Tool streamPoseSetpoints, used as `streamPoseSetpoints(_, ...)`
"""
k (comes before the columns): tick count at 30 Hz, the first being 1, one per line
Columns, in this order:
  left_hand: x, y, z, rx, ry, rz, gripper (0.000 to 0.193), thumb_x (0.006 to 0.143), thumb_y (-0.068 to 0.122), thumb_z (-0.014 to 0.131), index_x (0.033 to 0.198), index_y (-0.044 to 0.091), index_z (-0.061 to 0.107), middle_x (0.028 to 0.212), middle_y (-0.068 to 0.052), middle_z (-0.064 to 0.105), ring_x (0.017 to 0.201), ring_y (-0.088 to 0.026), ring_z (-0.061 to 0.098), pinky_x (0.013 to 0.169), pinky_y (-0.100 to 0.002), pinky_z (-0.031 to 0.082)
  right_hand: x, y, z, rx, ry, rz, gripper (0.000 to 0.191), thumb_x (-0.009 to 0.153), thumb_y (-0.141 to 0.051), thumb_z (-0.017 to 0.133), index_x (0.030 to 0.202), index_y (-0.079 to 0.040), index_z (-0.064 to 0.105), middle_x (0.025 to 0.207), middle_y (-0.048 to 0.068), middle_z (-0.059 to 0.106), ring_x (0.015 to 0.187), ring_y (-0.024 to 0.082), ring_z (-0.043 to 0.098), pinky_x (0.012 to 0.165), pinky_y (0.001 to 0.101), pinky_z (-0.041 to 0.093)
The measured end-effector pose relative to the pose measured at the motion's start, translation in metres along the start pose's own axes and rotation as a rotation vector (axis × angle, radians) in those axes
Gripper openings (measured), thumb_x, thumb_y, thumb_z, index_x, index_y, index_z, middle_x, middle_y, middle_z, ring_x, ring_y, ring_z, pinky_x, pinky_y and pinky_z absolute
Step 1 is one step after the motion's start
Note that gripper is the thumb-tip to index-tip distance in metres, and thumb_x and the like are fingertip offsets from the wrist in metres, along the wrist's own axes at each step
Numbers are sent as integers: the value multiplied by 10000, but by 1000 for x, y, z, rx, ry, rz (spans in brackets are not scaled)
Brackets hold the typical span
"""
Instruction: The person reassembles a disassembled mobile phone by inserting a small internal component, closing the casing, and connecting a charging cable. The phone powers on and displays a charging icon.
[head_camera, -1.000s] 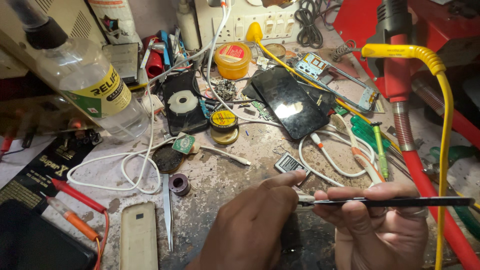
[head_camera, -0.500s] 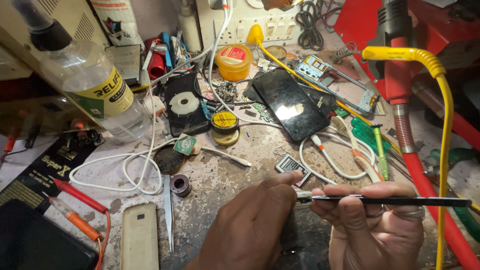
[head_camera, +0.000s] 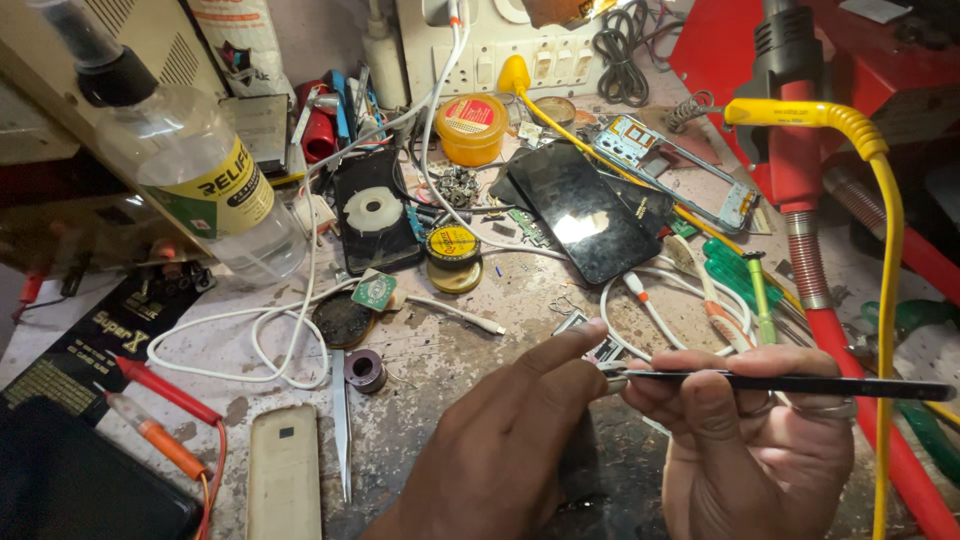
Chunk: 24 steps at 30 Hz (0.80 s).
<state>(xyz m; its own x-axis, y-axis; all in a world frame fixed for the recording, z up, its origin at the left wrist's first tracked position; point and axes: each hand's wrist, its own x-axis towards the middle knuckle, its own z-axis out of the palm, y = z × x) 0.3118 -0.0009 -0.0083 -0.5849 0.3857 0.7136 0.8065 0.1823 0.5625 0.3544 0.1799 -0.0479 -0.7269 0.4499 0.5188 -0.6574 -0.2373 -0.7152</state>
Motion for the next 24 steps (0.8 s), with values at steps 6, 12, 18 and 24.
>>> streamPoseSetpoints(6, 1, 0, 1, 1, 27, -29, 300, 870, -114, 593, 1140, 17, 579, 1265, -222, 688, 1262, -378, 719, 1021, -429, 602, 1, -1, 2, -8, 12, 54, 166, 1069, 19, 666, 1142, -1, 518, 1001, 331, 706, 903, 347, 763, 830, 465, 662)
streamPoseSetpoints(12, 0, -1, -2, 18, -30, -15, 334, 817, -97, 594, 1133, 13, 595, 1332, -246, 689, 1146, -383, 728, 964, -441, 593, 3, -11, 1, 14, 44, 149, 297, 970, -35, 707, 1208, -44, 529, 987, 298, 726, 886, 345, 778, 783, 462, 673)
streamPoseSetpoints(18, -2, -2, 3, 26, -11, -3, 257, 887, -75, 597, 1130, 9, 592, 1324, -239, 692, 1107, -364, 755, 943, -427, 608, 0, -11, -2, -55, 9, 134, 248, 1014, -17, 707, 1172, -38, 517, 992, 314, 719, 982, 362, 764, 848, 493, 670)
streamPoseSetpoints(24, -1, -1, 3, 5, -13, -3, 221, 890, -79, 597, 1097, -3, 590, 1321, -250, 698, 1073, -355, 757, 907, -426, 615, 0, -11, -2, -44, 38, 139, 292, 955, -6, 710, 1188, -46, 540, 992, 295, 728, 933, 335, 770, 802, 463, 669)
